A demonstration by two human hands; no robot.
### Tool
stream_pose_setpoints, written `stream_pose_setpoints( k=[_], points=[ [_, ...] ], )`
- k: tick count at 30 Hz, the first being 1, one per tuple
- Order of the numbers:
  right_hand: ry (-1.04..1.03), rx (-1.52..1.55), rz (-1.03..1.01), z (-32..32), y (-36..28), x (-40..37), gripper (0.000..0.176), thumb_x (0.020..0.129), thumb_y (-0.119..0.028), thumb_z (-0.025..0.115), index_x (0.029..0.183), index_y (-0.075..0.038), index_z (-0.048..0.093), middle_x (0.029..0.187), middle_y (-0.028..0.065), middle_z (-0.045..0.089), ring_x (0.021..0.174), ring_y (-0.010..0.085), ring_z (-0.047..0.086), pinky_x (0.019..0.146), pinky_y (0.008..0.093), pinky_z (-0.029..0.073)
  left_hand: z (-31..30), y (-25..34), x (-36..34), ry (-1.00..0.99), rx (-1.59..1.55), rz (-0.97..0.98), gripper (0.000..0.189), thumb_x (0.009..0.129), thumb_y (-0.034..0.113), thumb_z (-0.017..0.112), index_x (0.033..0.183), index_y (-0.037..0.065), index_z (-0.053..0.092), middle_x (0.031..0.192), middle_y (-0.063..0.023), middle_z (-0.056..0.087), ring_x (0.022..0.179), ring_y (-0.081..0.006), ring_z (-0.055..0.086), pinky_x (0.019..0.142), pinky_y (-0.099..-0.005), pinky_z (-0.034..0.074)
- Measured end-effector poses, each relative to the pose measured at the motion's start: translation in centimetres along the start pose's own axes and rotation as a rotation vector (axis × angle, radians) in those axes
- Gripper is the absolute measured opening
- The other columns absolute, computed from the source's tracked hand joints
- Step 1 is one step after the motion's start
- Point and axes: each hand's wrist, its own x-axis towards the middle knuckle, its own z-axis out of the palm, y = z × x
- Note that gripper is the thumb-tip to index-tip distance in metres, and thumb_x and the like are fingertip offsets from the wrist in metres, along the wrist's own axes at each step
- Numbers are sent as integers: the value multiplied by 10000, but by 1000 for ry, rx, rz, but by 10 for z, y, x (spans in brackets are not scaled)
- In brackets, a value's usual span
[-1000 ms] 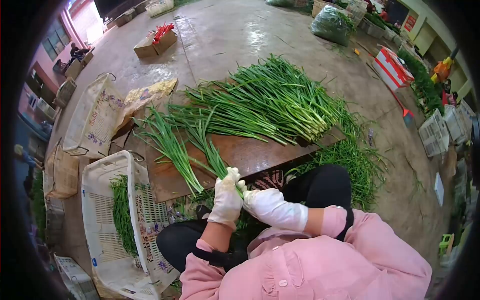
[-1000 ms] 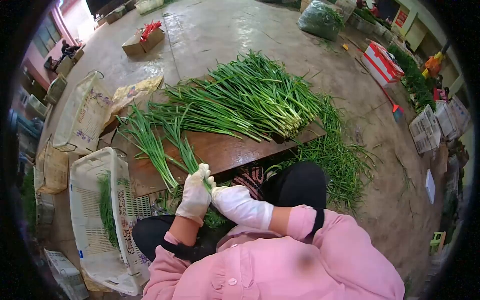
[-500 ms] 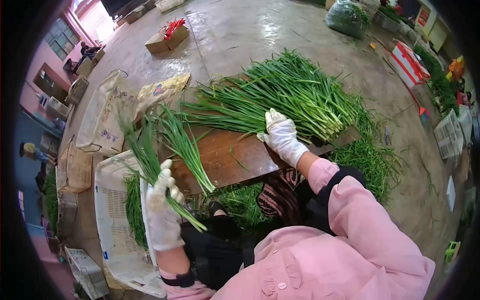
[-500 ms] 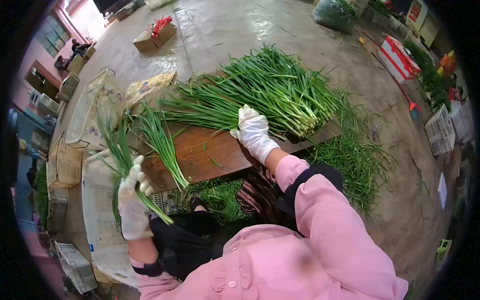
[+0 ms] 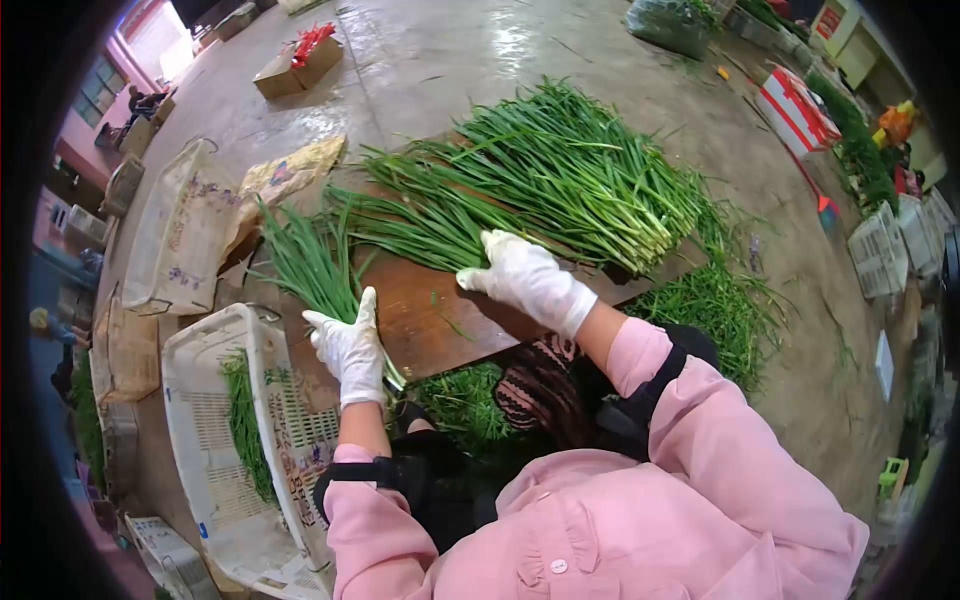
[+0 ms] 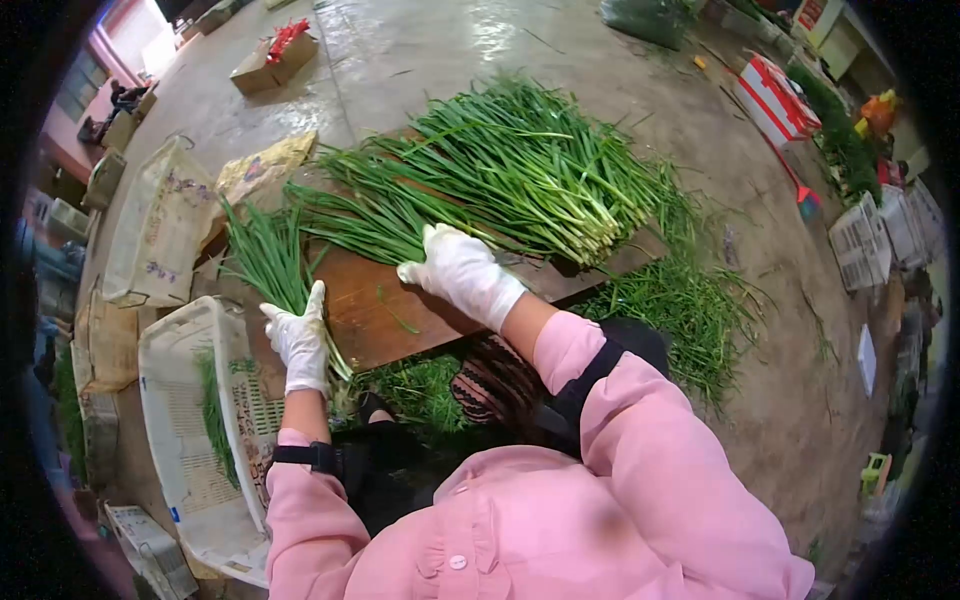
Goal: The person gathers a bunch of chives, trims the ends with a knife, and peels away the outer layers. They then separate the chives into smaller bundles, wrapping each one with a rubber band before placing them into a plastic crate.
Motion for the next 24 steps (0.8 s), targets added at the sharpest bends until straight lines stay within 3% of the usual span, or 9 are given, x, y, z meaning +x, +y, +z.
stream_pose_setpoints(
  k=[3, 4, 6, 7, 10, 12, 16, 19, 24],
  points=[
    [204, 145, 62, -45, 18, 0, 629, 921, -521, 635, 1197, 44, 636, 1174, 289, 662, 1136, 424, 620, 981, 460, 486, 18, -14, 9, 23, 56, 128, 1178, 791, 516, 810, 1600, 3, 124, 1419, -374, 448, 1289, -470, 503, 1093, -483, 413],
    [383, 84, 37, -49, 30, 2, 549, 949, -488, 602, 1132, 26, 658, 1130, 266, 679, 1064, 432, 640, 935, 472, 502, 24, -18, 16, 40, 19, 156, 1153, 802, 475, 812, 1599, 2, 126, 1419, -375, 447, 1291, -472, 499, 1100, -479, 406],
    [225, 103, 206, -70, 43, -10, 468, 971, -459, 609, 968, 5, 669, 884, 227, 701, 824, 378, 677, 762, 472, 507, 33, -22, 26, 57, -157, 185, 1085, 837, 397, 792, 1598, -3, 130, 1468, -373, 399, 1345, -465, 448, 1137, -465, 366],
    [368, 161, -39, -67, 41, -24, 470, 981, -450, 602, 843, -4, 662, 747, 210, 658, 677, 378, 632, 671, 478, 489, 30, -19, 29, 11, -172, 170, 1081, 839, 414, 786, 1597, -5, 139, 1480, -374, 384, 1364, -460, 430, 1146, -463, 355],
    [-116, -129, 347, -61, 23, -31, 584, 971, -582, 540, 863, -34, 712, 852, 177, 721, 806, 385, 694, 741, 453, 528, 18, -11, 27, -76, -148, 108, 1071, 843, 455, 775, 1596, 0, 163, 1504, -363, 364, 1386, -455, 406, 1156, -453, 345],
    [-286, -236, 314, -53, 6, -51, 627, 953, -641, 517, 888, -58, 739, 889, 157, 742, 869, 363, 717, 789, 446, 543, 1, -1, 19, -116, -103, 61, 1065, 843, 477, 768, 1596, 7, 179, 1515, -350, 359, 1391, -455, 399, 1157, -445, 345],
    [-236, -201, 245, -21, 13, -55, 440, 940, -502, 608, 893, -86, 744, 828, 150, 731, 813, 381, 714, 737, 478, 552, -25, 16, -10, 192, 189, 269, 979, 849, 487, 768, 1561, 13, 292, 1439, -261, 496, 1300, -384, 514, 1096, -464, 415],
    [212, -139, 26, -11, 1, -74, 326, 910, -367, 657, 790, -70, 716, 673, 163, 669, 668, 377, 688, 558, 502, 508, -49, 29, -50, -496, -566, 187, 708, 931, 398, 727, 1431, -37, 477, 1218, -184, 655, 1070, -255, 667, 849, -320, 550],
    [-255, 74, -118, -33, -61, -117, 427, 906, -526, 634, 945, -110, 724, 908, 129, 736, 782, 368, 712, 710, 440, 568, -35, 20, -108, -1199, -1261, -167, 462, 1011, 236, 627, 1389, -14, 534, 1126, -128, 702, 1012, -198, 675, 813, -290, 557]
  ],
)
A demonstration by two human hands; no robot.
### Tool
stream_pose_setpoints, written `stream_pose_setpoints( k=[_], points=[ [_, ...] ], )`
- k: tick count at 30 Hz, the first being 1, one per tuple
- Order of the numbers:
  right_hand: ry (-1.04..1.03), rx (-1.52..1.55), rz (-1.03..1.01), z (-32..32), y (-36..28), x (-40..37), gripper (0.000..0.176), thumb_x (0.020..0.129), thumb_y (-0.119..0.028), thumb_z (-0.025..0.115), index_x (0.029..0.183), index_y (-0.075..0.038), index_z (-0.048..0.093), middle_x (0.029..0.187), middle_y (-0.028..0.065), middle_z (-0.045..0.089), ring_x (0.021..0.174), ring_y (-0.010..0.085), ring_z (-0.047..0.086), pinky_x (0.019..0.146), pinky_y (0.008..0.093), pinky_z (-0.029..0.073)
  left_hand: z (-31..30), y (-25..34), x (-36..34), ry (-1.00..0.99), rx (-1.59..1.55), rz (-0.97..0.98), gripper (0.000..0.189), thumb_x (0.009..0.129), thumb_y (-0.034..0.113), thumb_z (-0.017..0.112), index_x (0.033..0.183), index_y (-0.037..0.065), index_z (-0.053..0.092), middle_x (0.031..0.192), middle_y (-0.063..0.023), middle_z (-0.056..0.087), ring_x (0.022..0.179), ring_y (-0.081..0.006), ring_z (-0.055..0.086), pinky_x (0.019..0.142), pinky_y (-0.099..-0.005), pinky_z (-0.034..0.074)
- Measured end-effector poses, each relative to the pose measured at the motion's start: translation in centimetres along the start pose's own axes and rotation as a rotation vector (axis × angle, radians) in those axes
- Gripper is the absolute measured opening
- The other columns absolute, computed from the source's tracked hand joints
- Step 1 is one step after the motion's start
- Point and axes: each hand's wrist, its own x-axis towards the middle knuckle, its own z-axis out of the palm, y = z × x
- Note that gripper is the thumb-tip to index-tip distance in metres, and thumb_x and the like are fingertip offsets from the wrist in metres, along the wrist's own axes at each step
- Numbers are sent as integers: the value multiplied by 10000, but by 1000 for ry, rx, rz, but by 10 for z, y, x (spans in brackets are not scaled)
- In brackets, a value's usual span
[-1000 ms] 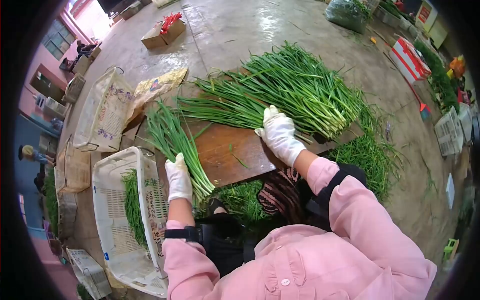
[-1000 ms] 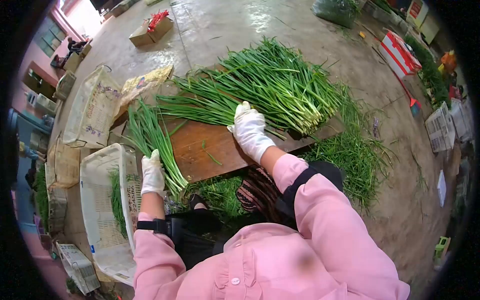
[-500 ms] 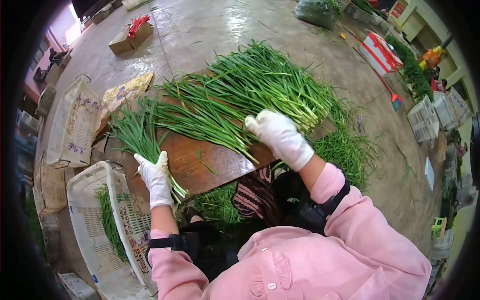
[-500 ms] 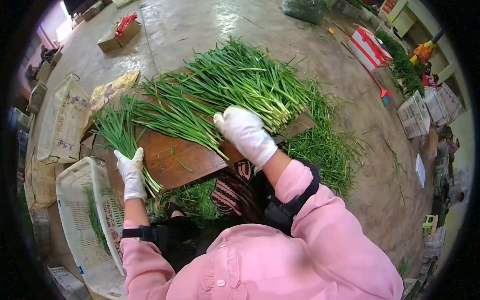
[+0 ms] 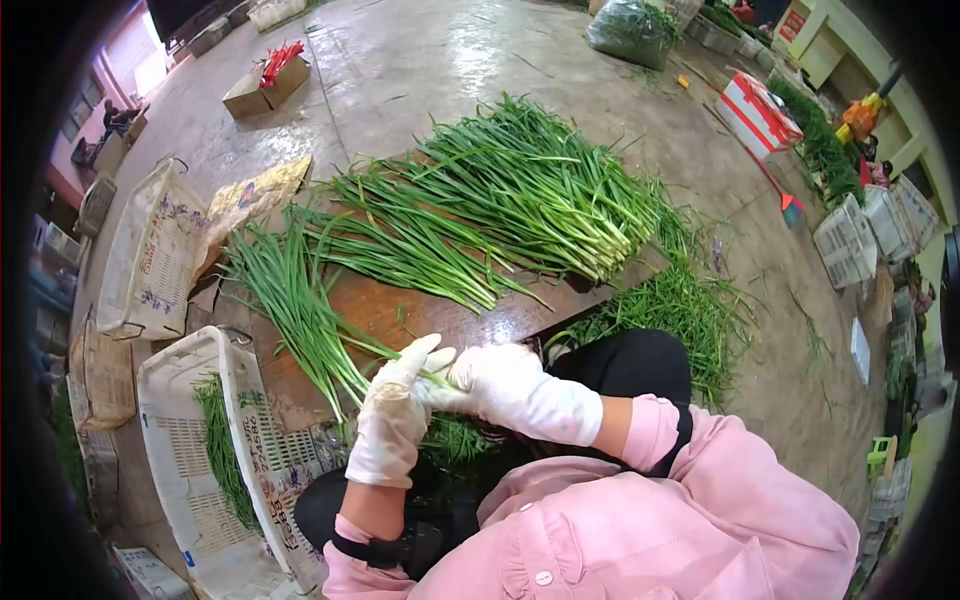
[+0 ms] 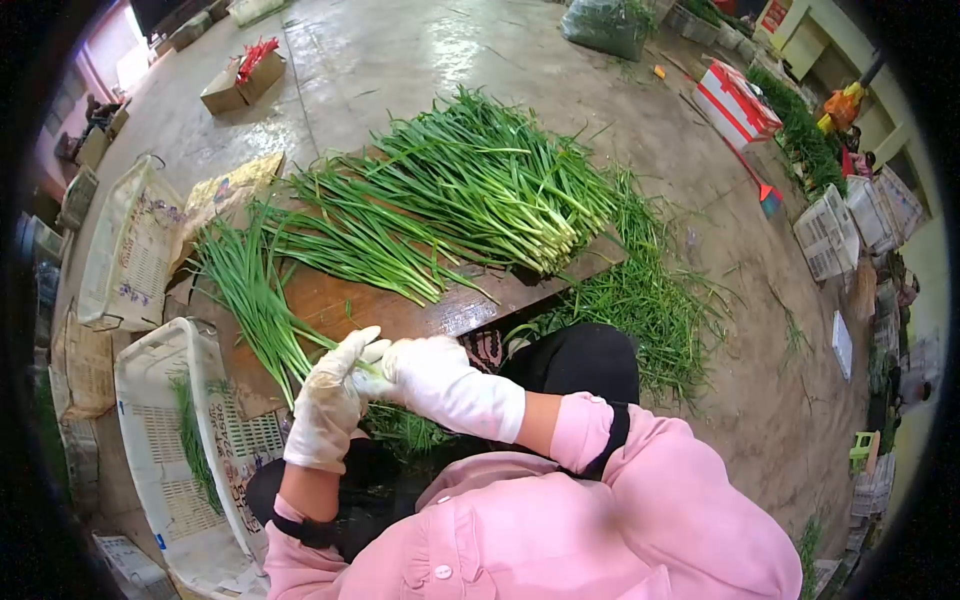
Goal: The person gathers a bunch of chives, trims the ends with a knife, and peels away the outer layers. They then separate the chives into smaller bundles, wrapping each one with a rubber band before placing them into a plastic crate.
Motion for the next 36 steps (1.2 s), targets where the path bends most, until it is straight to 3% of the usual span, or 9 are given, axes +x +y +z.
stream_pose_setpoints(
  k=[2, 4, 5, 9, 14, 18, 21, 26, 36],
  points=[
    [-95, 200, 109, -17, 6, 3, 519, 897, -614, 611, 908, -108, 726, 858, 135, 728, 814, 398, 699, 754, 435, 564, -21, -13, 0, -33, 561, 326, 452, 1029, 220, 585, 1409, -14, 520, 1006, -61, 692, 898, -158, 654, 799, -278, 545],
    [214, 62, 140, -15, 41, 24, 510, 887, -590, 649, 869, -84, 719, 836, 144, 722, 794, 397, 693, 758, 448, 559, -36, -8, 3, 82, -360, 23, 445, 1036, 179, 554, 1435, -12, 503, 808, 20, 575, 724, -112, 549, 716, -246, 504],
    [228, 5, 249, -16, 56, 41, 494, 879, -565, 673, 855, -73, 713, 830, 145, 720, 791, 393, 694, 754, 452, 557, -28, -2, 5, 197, -349, 12, 425, 1047, 160, 520, 1441, 1, 504, 670, 67, 372, 594, -71, 379, 603, -222, 415],
    [98, -179, 427, -20, 78, 78, 499, 823, -558, 748, 912, -67, 739, 903, 164, 733, 872, 368, 714, 790, 442, 558, -29, -1, 15, 160, -347, 1, 429, 1065, 218, 499, 1444, 17, 513, 611, 92, 265, 527, -42, 281, 542, -212, 326],
    [-131, -3, 306, -10, 64, 77, 636, 812, -663, 710, 974, -48, 740, 899, 202, 733, 821, 387, 711, 755, 445, 545, -38, -5, 21, 189, -307, 28, 390, 1055, 221, 538, 1384, 15, 577, 685, 67, 408, 579, -72, 394, 576, -247, 403],
    [187, -99, 421, 10, 64, 77, 679, 774, -698, 724, 860, -24, 712, 857, 195, 724, 783, 368, 705, 701, 445, 544, -46, -13, 24, 255, -155, 49, 404, 1048, 261, 561, 1370, 19, 586, 893, -28, 622, 727, -128, 575, 691, -283, 512],
    [389, -313, 61, 34, 59, 71, 695, 704, -688, 771, 832, -9, 696, 782, 174, 680, 728, 363, 684, 668, 451, 536, -36, -10, 23, 290, -62, 44, 390, 1042, 308, 561, 1348, 76, 624, 1009, -34, 641, 744, -121, 582, 718, -279, 523],
    [243, -205, 341, 50, 58, 87, 553, 776, -557, 790, 957, -39, 715, 867, 176, 698, 816, 368, 708, 722, 456, 548, -43, -13, 25, 280, -19, 64, 387, 1038, 309, 560, 1346, 86, 631, 1065, -42, 660, 758, -114, 584, 728, -273, 516],
    [520, -238, -47, 36, 40, 50, 169, 879, -208, 658, 788, -67, 640, 679, 147, 634, 580, 352, 645, 520, 470, 496, -34, -19, 37, 99, -182, -50, 465, 1023, 381, 620, 1338, 39, 604, 1071, -81, 668, 739, -119, 582, 671, -276, 497]
  ],
)
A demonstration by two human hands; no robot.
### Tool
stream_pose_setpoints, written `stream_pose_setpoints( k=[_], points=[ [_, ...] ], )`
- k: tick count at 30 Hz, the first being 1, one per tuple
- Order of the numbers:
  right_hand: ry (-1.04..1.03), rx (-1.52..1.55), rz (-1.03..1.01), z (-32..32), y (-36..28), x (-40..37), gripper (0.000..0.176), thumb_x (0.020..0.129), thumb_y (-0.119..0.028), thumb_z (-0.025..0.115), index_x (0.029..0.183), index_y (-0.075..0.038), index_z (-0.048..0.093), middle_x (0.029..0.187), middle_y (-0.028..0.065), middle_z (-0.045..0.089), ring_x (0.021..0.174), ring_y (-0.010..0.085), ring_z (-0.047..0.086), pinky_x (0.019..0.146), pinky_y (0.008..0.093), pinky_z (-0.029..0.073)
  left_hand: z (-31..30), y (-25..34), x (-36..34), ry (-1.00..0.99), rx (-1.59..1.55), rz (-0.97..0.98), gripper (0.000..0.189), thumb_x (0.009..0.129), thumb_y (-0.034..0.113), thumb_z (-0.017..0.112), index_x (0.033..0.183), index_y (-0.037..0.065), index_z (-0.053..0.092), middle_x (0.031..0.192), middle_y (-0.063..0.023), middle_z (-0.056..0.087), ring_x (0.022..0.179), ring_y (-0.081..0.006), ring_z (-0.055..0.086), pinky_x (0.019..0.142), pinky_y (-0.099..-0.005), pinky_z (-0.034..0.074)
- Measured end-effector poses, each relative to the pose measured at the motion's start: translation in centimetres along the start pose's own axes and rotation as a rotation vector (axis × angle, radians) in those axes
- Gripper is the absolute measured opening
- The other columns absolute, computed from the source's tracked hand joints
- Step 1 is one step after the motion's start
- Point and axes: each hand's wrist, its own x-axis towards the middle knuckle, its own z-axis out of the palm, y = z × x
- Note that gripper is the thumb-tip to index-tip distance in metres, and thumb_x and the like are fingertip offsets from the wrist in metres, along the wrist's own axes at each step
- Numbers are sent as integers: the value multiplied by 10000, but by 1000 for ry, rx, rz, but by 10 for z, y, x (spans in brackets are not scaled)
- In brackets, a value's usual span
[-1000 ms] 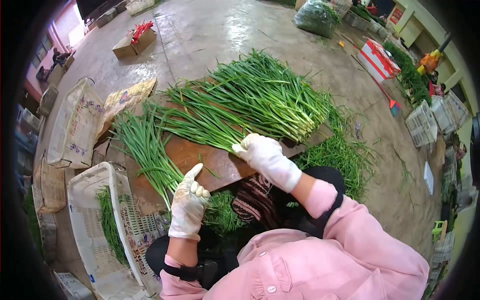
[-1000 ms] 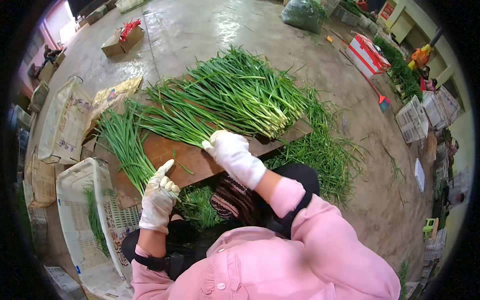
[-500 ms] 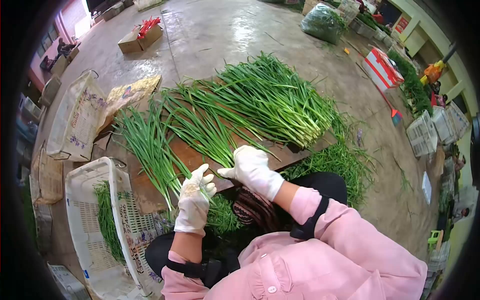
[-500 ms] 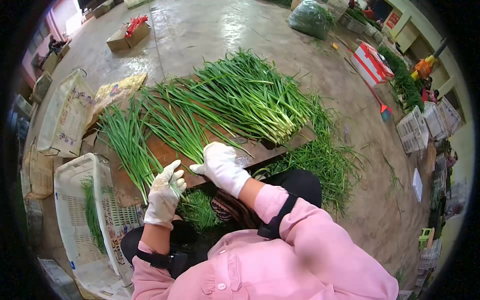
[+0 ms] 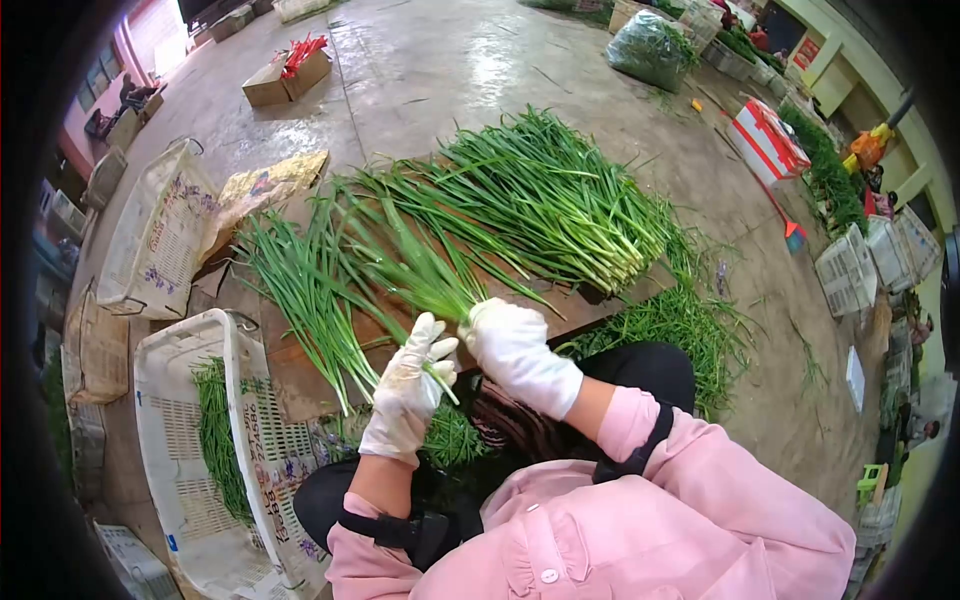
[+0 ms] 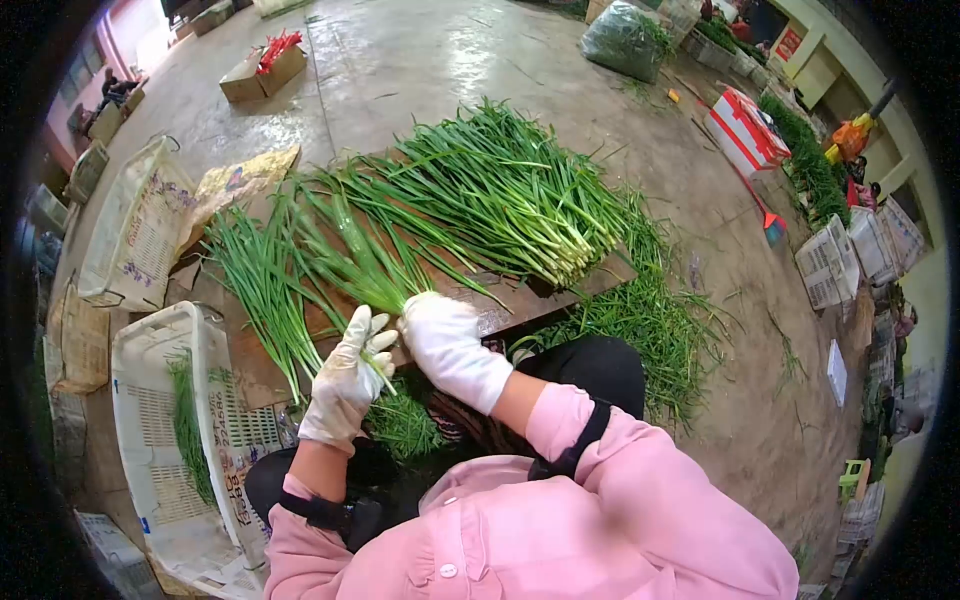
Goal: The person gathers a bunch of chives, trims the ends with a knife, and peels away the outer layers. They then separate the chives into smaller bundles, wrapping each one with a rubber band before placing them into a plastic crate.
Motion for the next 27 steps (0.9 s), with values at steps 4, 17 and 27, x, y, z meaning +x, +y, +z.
stream_pose_setpoints(
  k=[4, 17, 27],
  points=[
    [-279, 164, 7, -13, -25, -27, 325, 909, -369, 647, 808, -63, 685, 831, 168, 697, 748, 350, 687, 626, 471, 524, -2, -21, 17, -91, -110, 4, 391, 1045, 257, 592, 1327, -15, 605, 1202, -138, 675, 969, -222, 660, 962, -346, 526],
    [-211, 405, 438, -49, 40, -11, 422, 1029, -451, 504, 934, -99, 715, 983, 202, 680, 928, 417, 645, 815, 477, 502, 32, 1, -27, -211, -37, 34, 469, 1040, 327, 595, 1383, 12, 545, 828, 20, 550, 641, -91, 434, 597, -262, 367],
    [-253, 899, 588, -32, 39, -7, 430, 1007, -457, 564, 923, -71, 734, 736, 86, 670, 683, 205, 640, 725, 358, 501, 9, 2, -22, -644, -237, 34, 442, 1105, 240, 430, 1470, -8, 458, 480, 77, 332, 397, -51, 284, 441, -232, 268]
  ],
)
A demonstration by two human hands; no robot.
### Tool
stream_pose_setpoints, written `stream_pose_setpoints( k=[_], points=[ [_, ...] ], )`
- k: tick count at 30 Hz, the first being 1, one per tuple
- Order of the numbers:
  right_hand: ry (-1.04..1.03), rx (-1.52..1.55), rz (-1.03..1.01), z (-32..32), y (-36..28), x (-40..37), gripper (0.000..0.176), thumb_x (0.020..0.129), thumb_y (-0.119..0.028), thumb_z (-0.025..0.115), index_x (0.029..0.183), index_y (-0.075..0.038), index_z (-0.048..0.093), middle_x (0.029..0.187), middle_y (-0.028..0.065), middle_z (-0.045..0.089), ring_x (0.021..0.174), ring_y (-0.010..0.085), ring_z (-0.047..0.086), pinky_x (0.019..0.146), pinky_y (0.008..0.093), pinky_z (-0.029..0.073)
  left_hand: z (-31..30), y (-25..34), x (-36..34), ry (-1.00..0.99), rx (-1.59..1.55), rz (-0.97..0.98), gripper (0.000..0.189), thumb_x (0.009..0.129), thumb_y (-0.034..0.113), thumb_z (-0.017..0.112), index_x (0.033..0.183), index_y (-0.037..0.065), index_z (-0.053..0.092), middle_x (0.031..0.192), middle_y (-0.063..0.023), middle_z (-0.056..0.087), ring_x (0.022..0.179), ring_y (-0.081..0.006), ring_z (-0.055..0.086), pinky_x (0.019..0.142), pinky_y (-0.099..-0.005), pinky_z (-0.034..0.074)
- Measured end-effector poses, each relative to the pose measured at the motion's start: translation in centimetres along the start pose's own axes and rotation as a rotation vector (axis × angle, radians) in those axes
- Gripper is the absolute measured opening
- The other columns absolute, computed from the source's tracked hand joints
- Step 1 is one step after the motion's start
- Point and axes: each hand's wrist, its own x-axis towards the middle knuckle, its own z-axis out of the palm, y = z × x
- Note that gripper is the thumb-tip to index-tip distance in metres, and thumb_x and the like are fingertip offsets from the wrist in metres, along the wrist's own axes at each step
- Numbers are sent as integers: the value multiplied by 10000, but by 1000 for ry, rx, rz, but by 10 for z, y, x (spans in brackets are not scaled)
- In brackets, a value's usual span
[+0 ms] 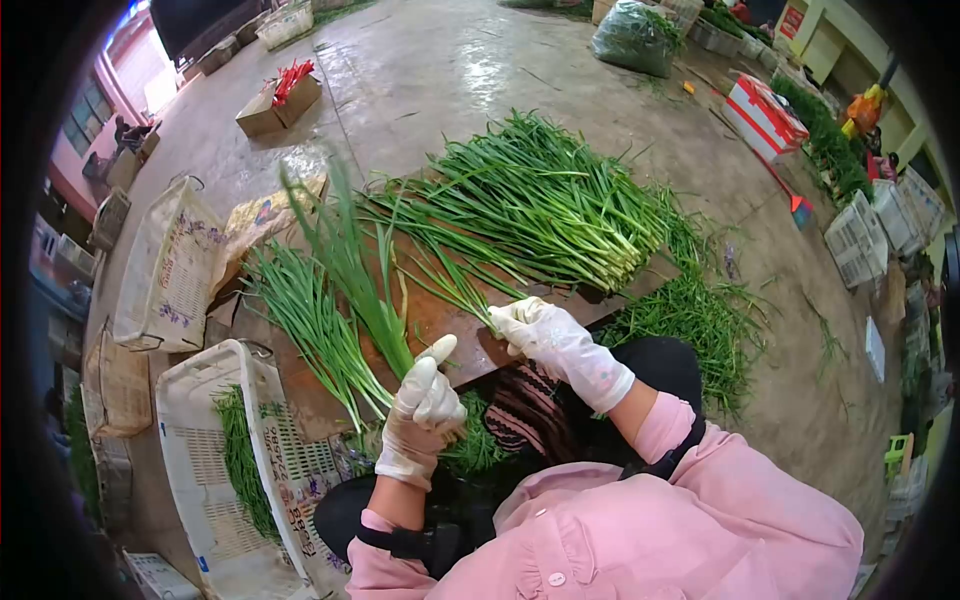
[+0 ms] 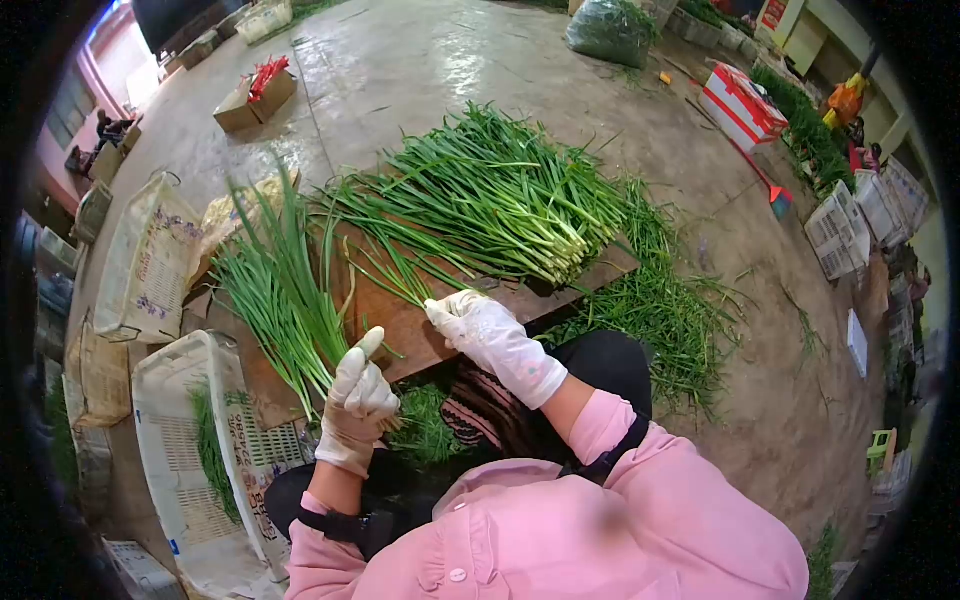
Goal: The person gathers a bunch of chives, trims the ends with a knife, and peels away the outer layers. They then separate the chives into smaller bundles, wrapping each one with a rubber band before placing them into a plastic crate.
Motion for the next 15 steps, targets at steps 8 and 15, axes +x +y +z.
stream_pose_setpoints(
  k=[8, 15],
  points=[
    [-195, -71, 65, 3, -12, -9, 452, 992, -454, 571, 897, -33, 705, 794, 120, 699, 757, 250, 650, 752, 367, 505, -13, -8, -6, 141, -246, -94, 520, 1105, 338, 366, 1433, -47, 490, 511, 18, 419, 415, -88, 322, 421, -253, 289],
    [-211, -577, -396, 34, -23, 2, 663, 862, -348, 752, 1414, -45, 543, 1496, 219, 476, 1261, 374, 580, 1067, 396, 471, 11, -16, -23, 150, -234, -189, 509, 1086, 354, 390, 1336, -52, 569, 484, 31, 424, 362, -72, 292, 355, -232, 263]
  ],
)
